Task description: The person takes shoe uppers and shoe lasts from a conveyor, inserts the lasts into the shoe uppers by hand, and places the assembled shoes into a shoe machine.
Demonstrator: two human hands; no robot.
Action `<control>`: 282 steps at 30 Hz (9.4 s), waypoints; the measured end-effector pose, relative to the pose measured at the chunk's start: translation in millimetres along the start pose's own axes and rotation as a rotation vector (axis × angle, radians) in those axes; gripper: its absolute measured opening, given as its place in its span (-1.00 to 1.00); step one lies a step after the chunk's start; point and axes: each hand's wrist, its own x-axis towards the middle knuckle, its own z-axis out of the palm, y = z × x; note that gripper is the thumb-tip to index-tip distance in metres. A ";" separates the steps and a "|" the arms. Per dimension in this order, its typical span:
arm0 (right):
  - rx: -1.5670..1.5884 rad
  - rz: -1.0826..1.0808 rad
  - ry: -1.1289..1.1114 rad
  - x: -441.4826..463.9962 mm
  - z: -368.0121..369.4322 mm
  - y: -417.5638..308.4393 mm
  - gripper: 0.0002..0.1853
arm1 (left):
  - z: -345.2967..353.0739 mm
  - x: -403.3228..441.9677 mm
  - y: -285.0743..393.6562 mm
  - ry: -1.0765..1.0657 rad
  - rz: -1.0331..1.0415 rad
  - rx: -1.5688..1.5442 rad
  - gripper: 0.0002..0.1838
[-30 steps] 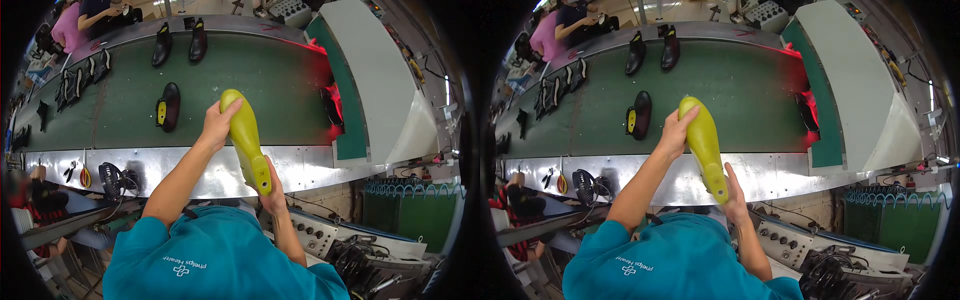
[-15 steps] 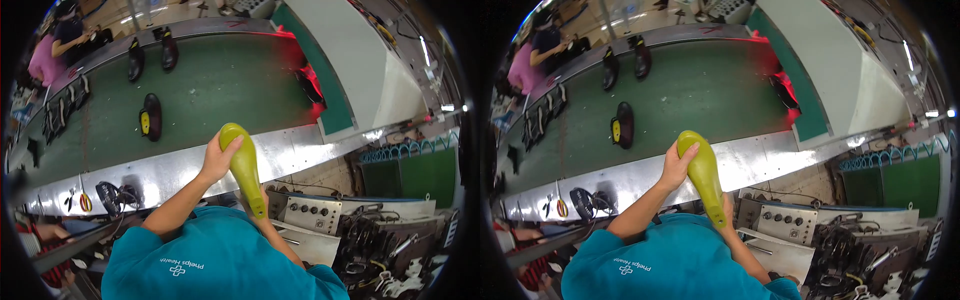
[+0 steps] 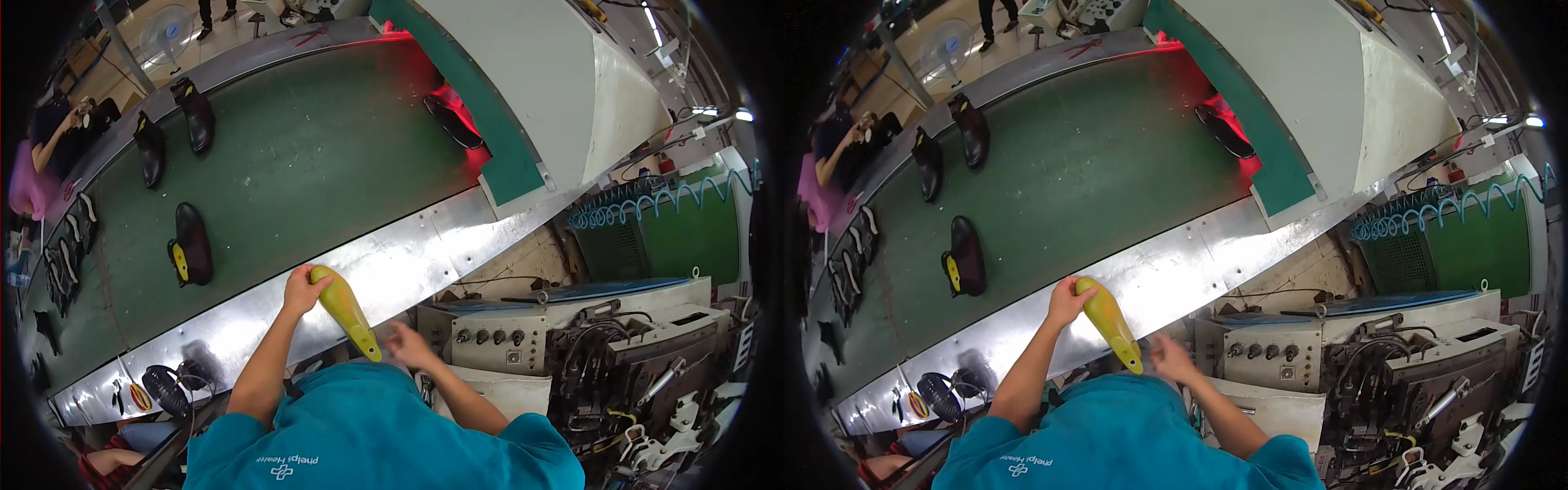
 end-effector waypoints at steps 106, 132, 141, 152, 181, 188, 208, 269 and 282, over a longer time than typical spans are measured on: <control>1.720 0.258 0.675 67.1 131.9 15.1 -0.72 | -4.4 23.1 29.4 -0.178 -0.052 0.022 -0.43; 1.770 -0.040 0.577 -52.8 29.3 -112.6 -0.69 | -19.8 -2.1 82.8 -0.313 -0.444 -0.786 -0.84; 0.265 -0.596 0.827 -137.6 -2.3 -147.2 -0.19 | -34.8 -16.8 150.1 -0.473 -0.300 -0.767 -0.55; 0.132 -0.555 0.984 -182.6 68.8 -138.7 -0.10 | -22.4 -65.0 158.5 -0.646 -0.177 -0.679 -0.56; 0.977 -0.353 1.383 -430.9 104.1 28.1 -0.68 | 205.9 -423.7 301.8 -1.559 0.567 0.030 -0.43; 0.772 -0.211 1.536 -450.6 90.8 67.0 -0.61 | 248.0 -460.9 307.8 -1.360 0.674 0.134 -0.57; 1.413 -0.274 1.922 -419.4 -22.2 92.3 -0.54 | 406.0 -426.0 355.7 -1.674 0.268 -0.051 -0.33; 1.600 -0.433 1.714 -437.8 -115.3 210.5 -0.68 | 500.3 -396.4 287.2 -1.692 -0.404 -0.515 -0.68; 1.421 -0.168 1.958 -413.5 -129.5 207.4 -0.30 | 506.4 -416.4 317.6 -1.766 -0.167 -0.197 -0.16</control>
